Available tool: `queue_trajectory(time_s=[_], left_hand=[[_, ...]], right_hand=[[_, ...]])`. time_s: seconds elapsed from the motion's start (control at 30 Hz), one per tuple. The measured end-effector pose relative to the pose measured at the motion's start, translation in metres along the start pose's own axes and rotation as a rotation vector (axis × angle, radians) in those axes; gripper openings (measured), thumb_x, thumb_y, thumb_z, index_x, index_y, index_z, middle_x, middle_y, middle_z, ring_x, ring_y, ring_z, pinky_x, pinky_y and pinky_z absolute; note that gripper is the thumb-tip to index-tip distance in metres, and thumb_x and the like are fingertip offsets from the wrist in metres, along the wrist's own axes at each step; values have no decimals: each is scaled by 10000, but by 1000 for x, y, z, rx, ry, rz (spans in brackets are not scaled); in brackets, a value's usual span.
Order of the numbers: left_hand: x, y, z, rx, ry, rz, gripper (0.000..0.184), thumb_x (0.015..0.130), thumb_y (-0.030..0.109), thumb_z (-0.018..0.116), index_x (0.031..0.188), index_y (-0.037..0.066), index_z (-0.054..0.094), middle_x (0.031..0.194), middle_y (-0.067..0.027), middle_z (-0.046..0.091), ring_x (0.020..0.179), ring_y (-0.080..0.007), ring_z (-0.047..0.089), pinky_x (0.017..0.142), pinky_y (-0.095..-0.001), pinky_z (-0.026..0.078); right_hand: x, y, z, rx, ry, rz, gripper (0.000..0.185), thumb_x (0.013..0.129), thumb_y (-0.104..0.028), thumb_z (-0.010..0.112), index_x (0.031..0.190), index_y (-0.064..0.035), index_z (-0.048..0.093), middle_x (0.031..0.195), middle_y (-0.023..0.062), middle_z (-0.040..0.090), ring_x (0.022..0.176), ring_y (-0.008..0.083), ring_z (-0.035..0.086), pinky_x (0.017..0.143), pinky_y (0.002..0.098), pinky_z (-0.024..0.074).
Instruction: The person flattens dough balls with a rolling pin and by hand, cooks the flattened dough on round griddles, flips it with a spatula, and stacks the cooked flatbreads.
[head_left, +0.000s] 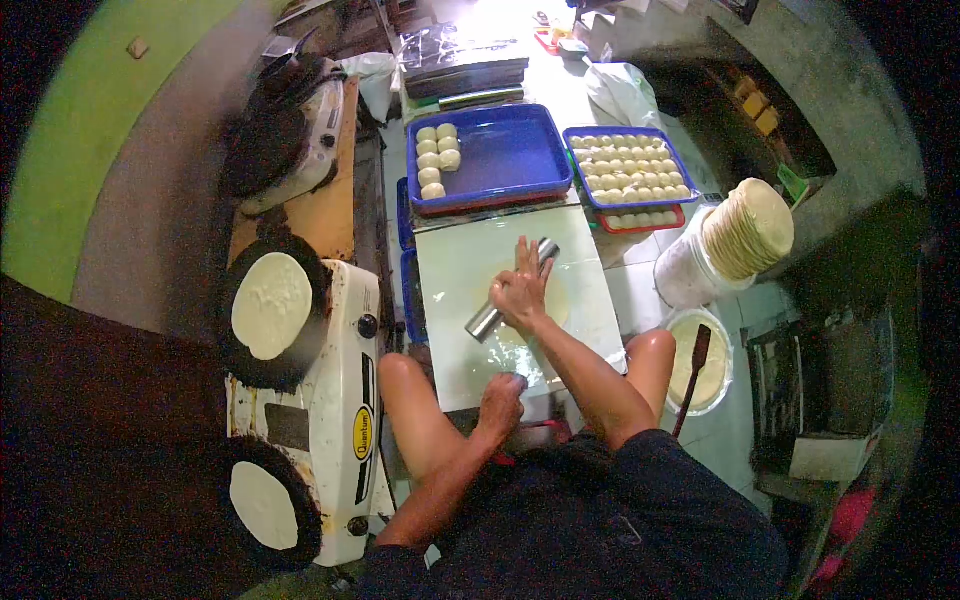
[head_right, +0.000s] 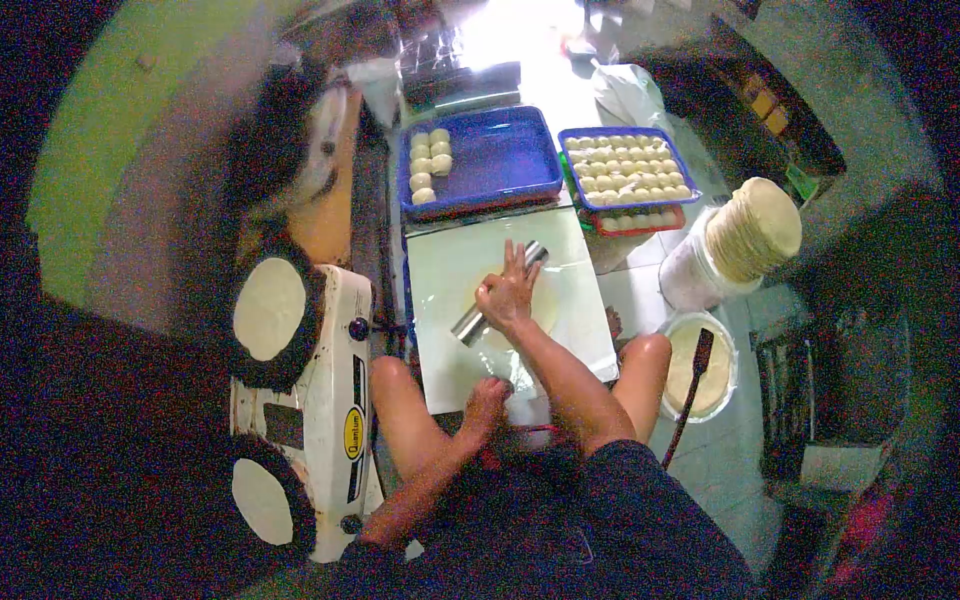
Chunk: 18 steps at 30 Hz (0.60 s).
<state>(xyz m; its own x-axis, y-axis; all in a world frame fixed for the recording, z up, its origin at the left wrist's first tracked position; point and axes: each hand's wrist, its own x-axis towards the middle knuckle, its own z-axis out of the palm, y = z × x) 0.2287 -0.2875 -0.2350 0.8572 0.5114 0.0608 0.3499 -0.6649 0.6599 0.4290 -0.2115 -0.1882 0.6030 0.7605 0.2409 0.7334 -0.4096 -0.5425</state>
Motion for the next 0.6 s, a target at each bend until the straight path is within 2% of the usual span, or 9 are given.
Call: queue_trajectory(time_s=[0.03, 0.13, 0.17, 0.27, 0.3, 0.4, 0.43, 0.53, 0.6], left_hand=[[0, 0, -1, -7, 7, 2, 235, 682, -63, 597, 880, 52, 647, 881, -169, 615, 928, -377, 588, 801, -484, 493], [3, -1, -3, 38, -31, 32, 235, 695, -50, 587, 889, 60, 660, 888, -160, 622, 927, -370, 589, 792, -483, 488], [2, 0, -5, 43, -35, 26, 238, 699, -44, 586, 894, 66, 666, 897, -154, 629, 931, -364, 591, 792, -481, 487], [1, 6, -12, 75, -32, 12, 253, 707, -33, 590, 911, 83, 683, 923, -133, 646, 945, -345, 597, 795, -472, 485], [0, 6, -10, 90, -19, 7, 261, 705, -32, 596, 917, 89, 687, 933, -124, 651, 951, -339, 599, 799, -468, 485], [-3, 5, -7, 121, 2, -10, 272, 692, -15, 631, 929, 100, 695, 959, -108, 662, 964, -327, 601, 810, -460, 486], [-3, 5, -5, 129, 5, -15, 274, 686, -7, 645, 932, 102, 697, 967, -105, 666, 968, -324, 602, 814, -459, 487], [-5, 3, -7, 117, -12, 12, 274, 666, 13, 680, 924, 104, 699, 979, -95, 669, 970, -317, 602, 821, -456, 489], [-3, 4, -9, 117, -22, 0, 271, 666, 19, 684, 924, 101, 700, 968, -91, 669, 956, -319, 605, 820, -457, 490]], right_hand=[[3, -2, -6, -11, -112, 33, 393, 774, -191, 647, 1137, -57, 716, 1633, 280, 69, 1505, 472, 114, 1187, 625, 166], [6, 6, 15, 306, -42, 4, 740, 767, -152, 638, 1483, -160, 451, 1615, 324, 58, 1503, 474, 121, 1188, 545, 254], [4, 11, 18, 225, -192, 51, 947, 774, -112, 646, 1592, -227, 183, 1616, 266, 173, 1488, 421, 231, 1166, 478, 320], [-3, -7, -8, -51, -463, -70, 895, 794, -103, 656, 1578, -216, 241, 1585, 164, 322, 1435, 331, 370, 1107, 491, 386], [-12, -13, -10, -142, -431, -109, 813, 843, -110, 653, 1558, -255, 295, 1535, 58, 426, 1379, 264, 448, 1103, 519, 366], [-31, -6, -5, -228, -330, -261, 699, 868, -130, 647, 1502, -297, 406, 1490, 6, 468, 1391, 237, 416, 1137, 594, 283], [-36, -4, -10, -157, -371, -268, 540, 928, -212, 605, 1442, -334, 495, 1520, 9, 443, 1468, 254, 308, 1170, 653, 140], [-52, 5, -25, -182, -342, -336, 433, 967, -313, 542, 1399, -347, 549, 1573, 13, 384, 1524, 290, 179, 1188, 657, 61], [-55, 12, -31, -111, -371, -322, 370, 975, -386, 493, 1312, -321, 632, 1647, 65, 223, 1544, 346, 39, 1178, 678, -17]])
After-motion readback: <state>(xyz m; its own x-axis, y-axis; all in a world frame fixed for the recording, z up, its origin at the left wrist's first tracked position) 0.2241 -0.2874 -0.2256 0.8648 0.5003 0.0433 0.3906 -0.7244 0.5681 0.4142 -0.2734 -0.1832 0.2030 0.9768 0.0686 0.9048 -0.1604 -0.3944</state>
